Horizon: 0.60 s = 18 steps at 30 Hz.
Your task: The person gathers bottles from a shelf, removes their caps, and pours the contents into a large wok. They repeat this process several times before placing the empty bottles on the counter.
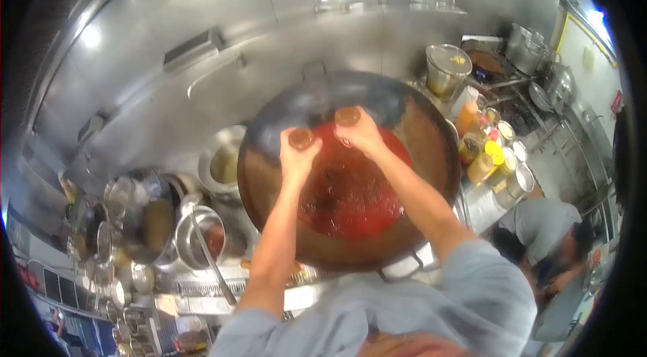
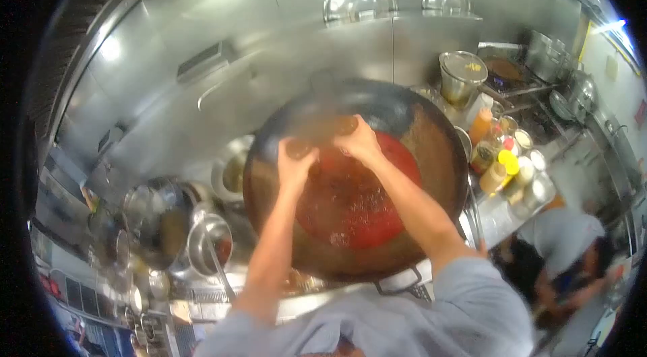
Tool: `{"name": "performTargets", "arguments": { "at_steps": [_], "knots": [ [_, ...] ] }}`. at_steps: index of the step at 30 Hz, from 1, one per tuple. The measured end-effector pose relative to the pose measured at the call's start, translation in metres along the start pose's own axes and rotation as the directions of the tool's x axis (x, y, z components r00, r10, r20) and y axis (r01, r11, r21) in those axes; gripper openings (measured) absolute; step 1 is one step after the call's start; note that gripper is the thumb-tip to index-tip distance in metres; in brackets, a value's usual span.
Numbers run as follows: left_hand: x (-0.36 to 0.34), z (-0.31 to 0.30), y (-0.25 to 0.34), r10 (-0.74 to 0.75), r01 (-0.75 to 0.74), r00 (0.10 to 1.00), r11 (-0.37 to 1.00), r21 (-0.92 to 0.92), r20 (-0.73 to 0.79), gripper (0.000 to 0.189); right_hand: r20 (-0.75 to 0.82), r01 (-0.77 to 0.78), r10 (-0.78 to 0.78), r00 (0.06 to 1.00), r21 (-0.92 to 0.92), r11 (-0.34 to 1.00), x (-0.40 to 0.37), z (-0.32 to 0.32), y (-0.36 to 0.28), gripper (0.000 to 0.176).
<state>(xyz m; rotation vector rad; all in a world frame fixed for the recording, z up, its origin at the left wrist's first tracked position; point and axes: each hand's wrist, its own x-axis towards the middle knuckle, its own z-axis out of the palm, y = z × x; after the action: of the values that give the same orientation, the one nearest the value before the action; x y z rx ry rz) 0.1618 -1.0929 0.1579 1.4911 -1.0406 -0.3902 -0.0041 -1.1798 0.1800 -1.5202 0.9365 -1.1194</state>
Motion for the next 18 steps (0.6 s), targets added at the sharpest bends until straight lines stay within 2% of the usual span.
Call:
{"name": "performTargets", "arguments": {
  "at_steps": [2,3,4,5,6,7,8,10,11,12,13,14,15,16,18],
  "knots": [
    [0.012,-0.011,0.015,0.194,-0.201,0.980,0.963,-0.182,-0.053,0.058,-0.097,0.238,-0.238,0.966,-0.013,0.971,0.009,-0.012,-0.016,0.050],
    [0.003,-0.023,0.027,0.255,-0.269,0.963,0.936,-0.229,-0.089,0.058,-0.171,0.274,-0.240,0.955,0.212,0.938,0.001,-0.015,-0.038,0.053],
    [-0.003,-0.022,0.037,0.283,-0.318,0.947,0.892,-0.322,-0.151,0.055,-0.287,0.412,-0.341,0.895,0.244,0.878,0.003,-0.006,-0.026,0.052],
    [0.005,-0.016,0.033,0.215,-0.236,0.971,0.930,-0.282,-0.102,0.055,-0.408,0.547,-0.424,0.809,0.255,0.797,0.008,0.001,-0.008,0.053],
    [0.010,-0.007,0.018,0.123,-0.129,0.991,0.965,-0.228,-0.043,0.054,-0.254,0.351,-0.292,0.922,0.231,0.907,0.014,-0.002,0.008,0.053],
    [0.001,0.000,-0.004,-0.008,0.010,1.000,0.987,-0.160,0.016,0.054,-0.092,0.109,-0.094,0.991,0.173,0.979,0.017,-0.008,0.029,0.053],
    [0.002,0.003,-0.011,0.021,-0.019,1.000,0.981,-0.193,0.012,0.053,0.057,-0.118,0.113,0.992,0.096,0.988,0.009,-0.006,0.034,0.052],
    [0.021,-0.003,-0.018,0.208,-0.211,0.978,0.962,-0.173,-0.032,0.052,-0.112,0.171,-0.181,0.977,-0.091,0.981,0.021,-0.018,0.022,0.052],
    [0.016,-0.012,0.025,0.105,-0.099,0.994,0.938,-0.332,-0.002,0.052,-0.053,0.153,-0.148,0.988,0.113,0.982,0.026,-0.026,0.003,0.052],
    [0.019,-0.022,0.045,0.070,-0.070,0.997,0.951,-0.301,-0.009,0.055,0.006,0.106,-0.114,0.993,0.310,0.945,0.032,-0.035,-0.015,0.052],
    [0.028,-0.028,0.058,0.126,-0.143,0.988,0.963,-0.227,-0.087,0.058,-0.073,0.172,-0.157,0.985,0.306,0.936,0.031,-0.035,-0.048,0.054],
    [0.044,-0.033,0.062,0.199,-0.216,0.976,0.943,-0.253,-0.090,0.059,-0.157,0.256,-0.223,0.962,0.234,0.938,0.043,-0.036,-0.067,0.055],
    [0.047,-0.041,0.089,0.191,-0.207,0.978,0.936,-0.285,-0.085,0.059,-0.133,0.344,-0.319,0.939,0.277,0.897,0.046,-0.042,-0.090,0.056],
    [0.053,-0.048,0.111,0.201,-0.219,0.975,0.936,-0.277,-0.091,0.061,-0.123,0.402,-0.383,0.915,0.238,0.884,0.054,-0.049,-0.110,0.055],
    [0.066,-0.060,0.138,0.256,-0.280,0.960,0.896,-0.345,-0.115,0.063,-0.089,0.436,-0.428,0.899,0.272,0.858,0.048,-0.062,-0.161,0.054]
  ]
}}
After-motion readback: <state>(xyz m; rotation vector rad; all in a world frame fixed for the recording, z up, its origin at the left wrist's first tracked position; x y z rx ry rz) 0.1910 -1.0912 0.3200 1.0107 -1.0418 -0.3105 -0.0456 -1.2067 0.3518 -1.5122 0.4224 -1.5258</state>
